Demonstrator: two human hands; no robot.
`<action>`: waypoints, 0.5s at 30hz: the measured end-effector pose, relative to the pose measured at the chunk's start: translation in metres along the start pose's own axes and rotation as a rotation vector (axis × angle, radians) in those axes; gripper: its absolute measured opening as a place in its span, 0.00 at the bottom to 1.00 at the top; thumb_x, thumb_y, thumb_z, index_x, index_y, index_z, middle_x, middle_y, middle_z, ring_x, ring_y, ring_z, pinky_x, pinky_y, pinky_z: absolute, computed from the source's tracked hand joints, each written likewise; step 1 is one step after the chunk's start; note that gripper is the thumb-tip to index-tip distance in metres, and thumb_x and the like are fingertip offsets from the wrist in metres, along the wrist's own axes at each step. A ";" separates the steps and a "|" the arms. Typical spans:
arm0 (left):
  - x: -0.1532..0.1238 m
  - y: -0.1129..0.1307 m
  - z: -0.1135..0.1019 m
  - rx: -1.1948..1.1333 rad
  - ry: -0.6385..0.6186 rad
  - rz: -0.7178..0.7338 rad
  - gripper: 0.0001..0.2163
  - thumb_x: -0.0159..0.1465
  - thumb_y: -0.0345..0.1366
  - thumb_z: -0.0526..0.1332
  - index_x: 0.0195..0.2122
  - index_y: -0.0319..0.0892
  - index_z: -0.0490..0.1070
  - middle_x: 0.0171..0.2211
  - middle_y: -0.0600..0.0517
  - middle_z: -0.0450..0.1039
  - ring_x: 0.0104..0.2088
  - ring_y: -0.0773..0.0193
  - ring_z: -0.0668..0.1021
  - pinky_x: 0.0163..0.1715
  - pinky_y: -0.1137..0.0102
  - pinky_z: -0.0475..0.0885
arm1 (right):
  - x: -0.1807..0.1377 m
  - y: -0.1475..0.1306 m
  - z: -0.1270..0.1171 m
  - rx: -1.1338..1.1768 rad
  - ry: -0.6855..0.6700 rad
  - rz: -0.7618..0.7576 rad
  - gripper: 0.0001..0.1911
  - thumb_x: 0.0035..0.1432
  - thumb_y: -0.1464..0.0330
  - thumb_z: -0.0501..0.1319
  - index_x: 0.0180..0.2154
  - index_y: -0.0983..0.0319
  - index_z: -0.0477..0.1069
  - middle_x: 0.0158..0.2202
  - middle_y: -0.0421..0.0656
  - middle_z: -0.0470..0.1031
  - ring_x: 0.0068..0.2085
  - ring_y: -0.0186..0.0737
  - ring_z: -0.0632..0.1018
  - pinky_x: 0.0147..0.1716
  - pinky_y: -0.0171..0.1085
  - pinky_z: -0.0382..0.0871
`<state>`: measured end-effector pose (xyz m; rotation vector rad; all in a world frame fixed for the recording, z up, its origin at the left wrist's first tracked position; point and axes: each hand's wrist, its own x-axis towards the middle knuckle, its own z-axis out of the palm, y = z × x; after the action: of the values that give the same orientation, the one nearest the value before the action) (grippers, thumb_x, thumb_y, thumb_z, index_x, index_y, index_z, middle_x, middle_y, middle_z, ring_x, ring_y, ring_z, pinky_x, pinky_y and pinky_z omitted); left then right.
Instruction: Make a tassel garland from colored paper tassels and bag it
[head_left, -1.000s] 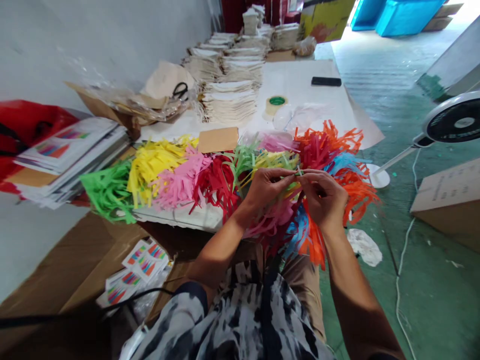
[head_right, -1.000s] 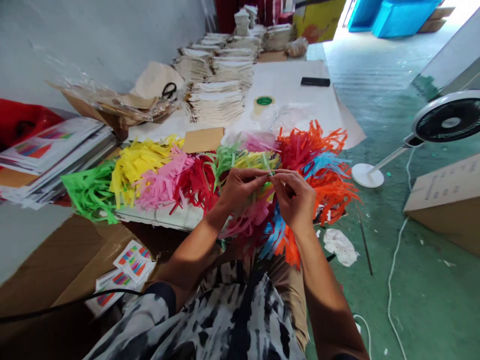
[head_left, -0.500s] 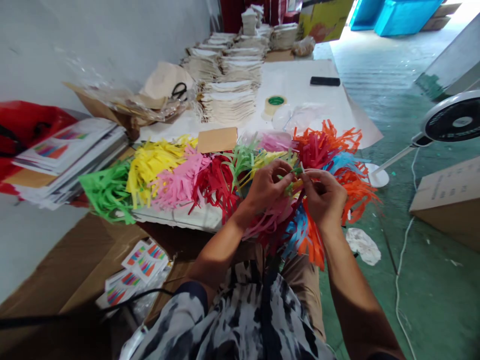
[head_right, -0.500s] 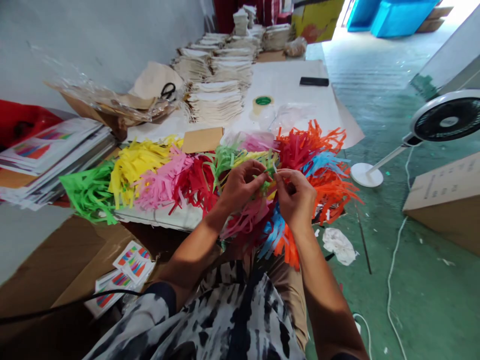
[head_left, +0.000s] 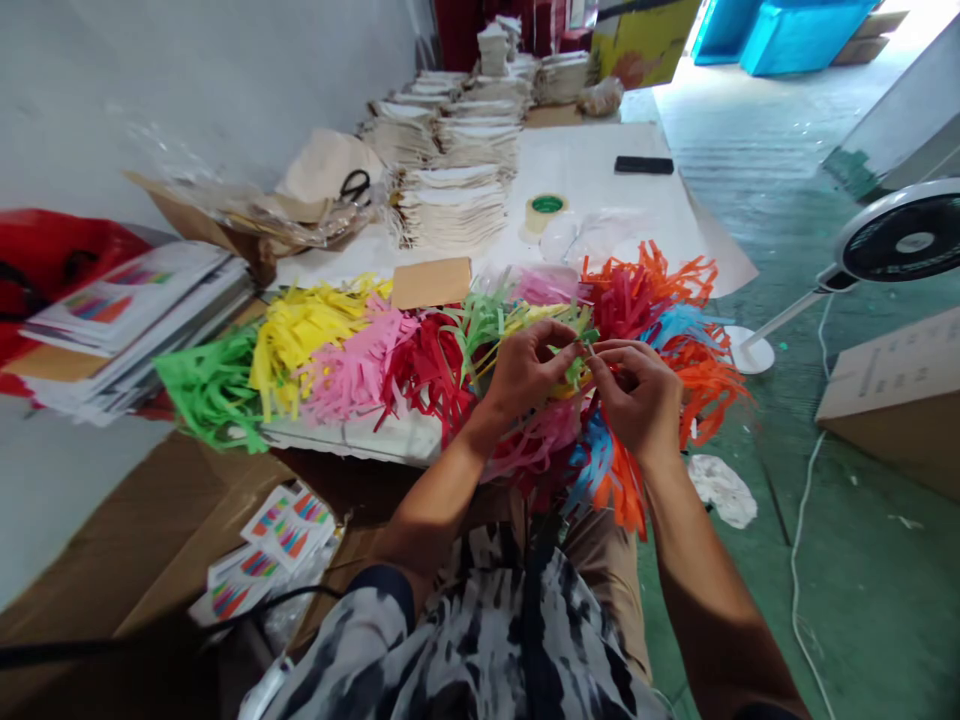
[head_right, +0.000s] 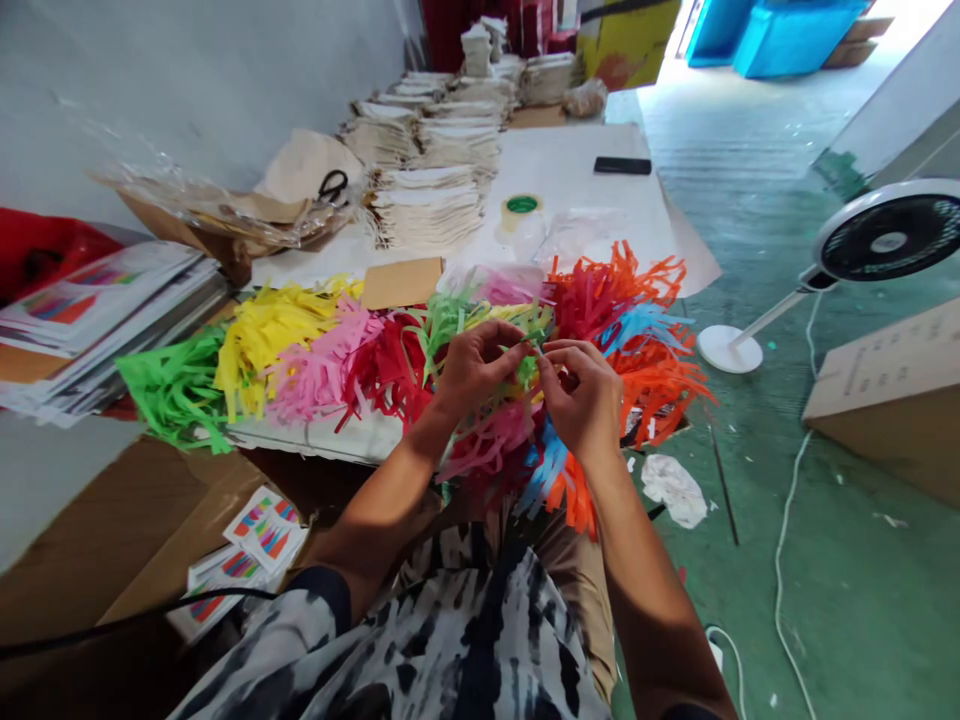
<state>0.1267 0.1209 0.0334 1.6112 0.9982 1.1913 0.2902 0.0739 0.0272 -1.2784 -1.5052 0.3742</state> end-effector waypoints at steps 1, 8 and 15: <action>-0.002 0.002 0.000 0.064 0.005 0.026 0.13 0.63 0.46 0.70 0.40 0.41 0.79 0.29 0.53 0.78 0.22 0.72 0.73 0.22 0.75 0.64 | 0.000 0.001 0.000 -0.007 0.007 -0.001 0.08 0.66 0.64 0.67 0.35 0.60 0.81 0.42 0.46 0.82 0.36 0.39 0.80 0.28 0.36 0.69; 0.000 0.009 0.001 0.104 0.064 0.058 0.19 0.64 0.54 0.69 0.31 0.41 0.82 0.21 0.56 0.70 0.21 0.72 0.64 0.22 0.71 0.55 | -0.002 0.000 -0.004 -0.026 0.000 0.011 0.09 0.67 0.63 0.66 0.35 0.59 0.81 0.44 0.46 0.83 0.38 0.41 0.81 0.38 0.41 0.75; 0.006 0.008 0.007 -0.043 -0.010 0.004 0.16 0.60 0.51 0.73 0.35 0.42 0.82 0.23 0.55 0.74 0.19 0.73 0.62 0.19 0.72 0.54 | -0.002 -0.004 -0.008 0.009 -0.001 -0.003 0.11 0.68 0.61 0.65 0.36 0.59 0.81 0.43 0.46 0.82 0.37 0.40 0.80 0.35 0.39 0.73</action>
<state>0.1358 0.1226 0.0417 1.5849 0.9571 1.1987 0.2946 0.0672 0.0324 -1.2689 -1.5044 0.3788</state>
